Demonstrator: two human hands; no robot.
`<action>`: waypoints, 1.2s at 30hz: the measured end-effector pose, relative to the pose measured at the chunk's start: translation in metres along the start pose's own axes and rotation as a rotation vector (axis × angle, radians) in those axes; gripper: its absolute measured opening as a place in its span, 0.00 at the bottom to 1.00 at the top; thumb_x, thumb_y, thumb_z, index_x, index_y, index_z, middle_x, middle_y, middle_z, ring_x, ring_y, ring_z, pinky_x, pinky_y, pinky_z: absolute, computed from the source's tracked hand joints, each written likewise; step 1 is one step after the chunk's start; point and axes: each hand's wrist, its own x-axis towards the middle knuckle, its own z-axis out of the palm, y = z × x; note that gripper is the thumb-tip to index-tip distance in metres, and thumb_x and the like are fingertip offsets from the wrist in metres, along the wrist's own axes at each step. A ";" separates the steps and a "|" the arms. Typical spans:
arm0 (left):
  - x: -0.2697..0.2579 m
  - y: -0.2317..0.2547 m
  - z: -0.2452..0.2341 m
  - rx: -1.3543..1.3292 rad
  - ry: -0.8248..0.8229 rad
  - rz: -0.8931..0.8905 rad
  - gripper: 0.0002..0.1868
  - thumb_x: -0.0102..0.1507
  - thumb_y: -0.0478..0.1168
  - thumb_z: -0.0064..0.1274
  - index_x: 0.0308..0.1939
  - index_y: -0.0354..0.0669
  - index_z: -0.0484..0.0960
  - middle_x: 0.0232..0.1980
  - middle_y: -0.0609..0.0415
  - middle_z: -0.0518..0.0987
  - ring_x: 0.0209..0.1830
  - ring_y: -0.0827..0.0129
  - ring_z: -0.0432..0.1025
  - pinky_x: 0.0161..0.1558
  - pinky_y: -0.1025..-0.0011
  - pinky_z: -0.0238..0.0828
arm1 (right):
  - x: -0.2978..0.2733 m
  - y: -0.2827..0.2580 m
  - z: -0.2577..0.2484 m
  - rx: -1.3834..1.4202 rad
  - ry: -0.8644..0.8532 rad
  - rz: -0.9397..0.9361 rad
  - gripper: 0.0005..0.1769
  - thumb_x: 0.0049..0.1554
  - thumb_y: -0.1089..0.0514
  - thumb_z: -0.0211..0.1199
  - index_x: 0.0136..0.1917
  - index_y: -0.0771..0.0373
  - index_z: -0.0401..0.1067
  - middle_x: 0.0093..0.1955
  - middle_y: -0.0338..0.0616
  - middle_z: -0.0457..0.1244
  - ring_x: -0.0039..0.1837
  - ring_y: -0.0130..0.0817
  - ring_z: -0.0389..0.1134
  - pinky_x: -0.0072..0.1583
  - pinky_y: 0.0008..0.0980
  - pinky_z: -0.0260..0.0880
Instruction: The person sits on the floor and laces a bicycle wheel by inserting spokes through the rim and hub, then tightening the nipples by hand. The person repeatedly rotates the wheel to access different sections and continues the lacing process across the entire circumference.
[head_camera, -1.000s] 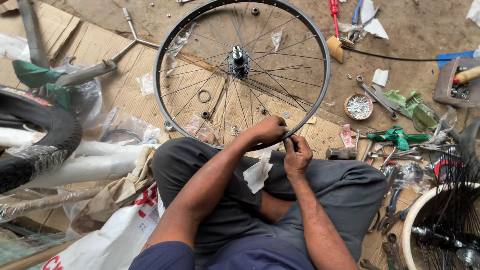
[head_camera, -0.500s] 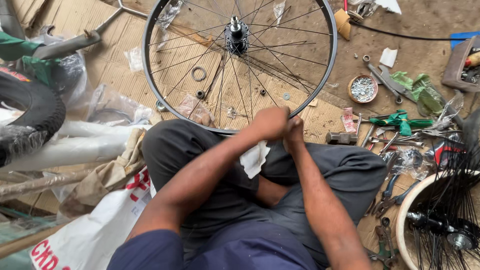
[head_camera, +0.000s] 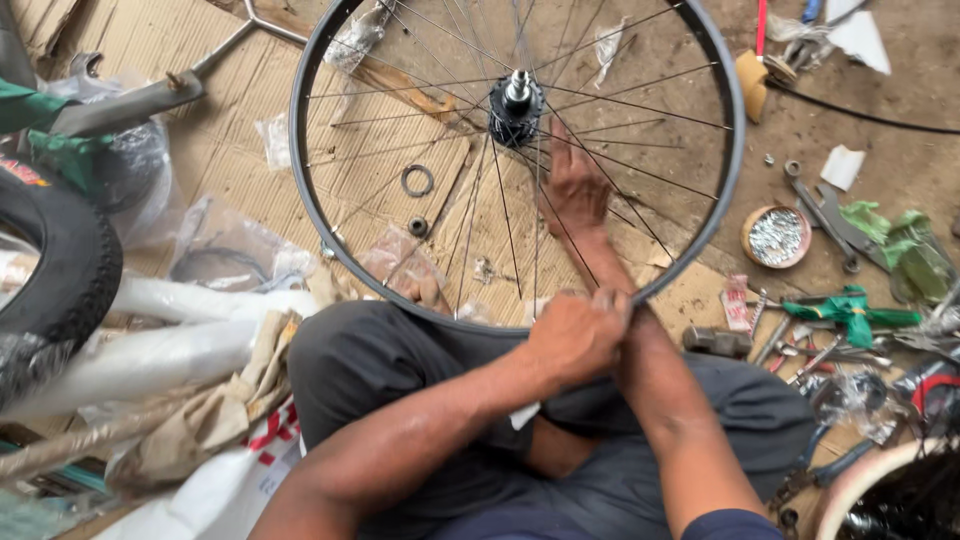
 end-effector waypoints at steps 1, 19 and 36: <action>0.000 0.003 -0.004 -0.002 -0.008 -0.005 0.20 0.53 0.40 0.56 0.45 0.31 0.77 0.39 0.38 0.79 0.32 0.45 0.77 0.33 0.53 0.74 | 0.004 0.007 0.000 -0.033 -0.008 -0.038 0.29 0.60 0.55 0.64 0.72 0.65 0.67 0.55 0.51 0.65 0.55 0.45 0.68 0.58 0.50 0.70; 0.006 -0.032 0.058 -0.100 0.090 -0.141 0.10 0.66 0.37 0.45 0.45 0.36 0.80 0.44 0.36 0.78 0.44 0.40 0.73 0.47 0.44 0.66 | 0.094 0.053 -0.023 -0.123 -0.360 -0.509 0.05 0.51 0.59 0.63 0.34 0.59 0.74 0.36 0.46 0.64 0.45 0.45 0.68 0.46 0.46 0.70; 0.034 -0.077 -0.099 -0.693 0.603 -0.043 0.34 0.61 0.47 0.62 0.67 0.34 0.73 0.66 0.40 0.77 0.67 0.53 0.72 0.68 0.59 0.66 | 0.198 -0.105 -0.329 -0.789 -1.040 -0.146 0.08 0.60 0.55 0.62 0.46 0.55 0.81 0.45 0.45 0.68 0.49 0.40 0.71 0.49 0.44 0.75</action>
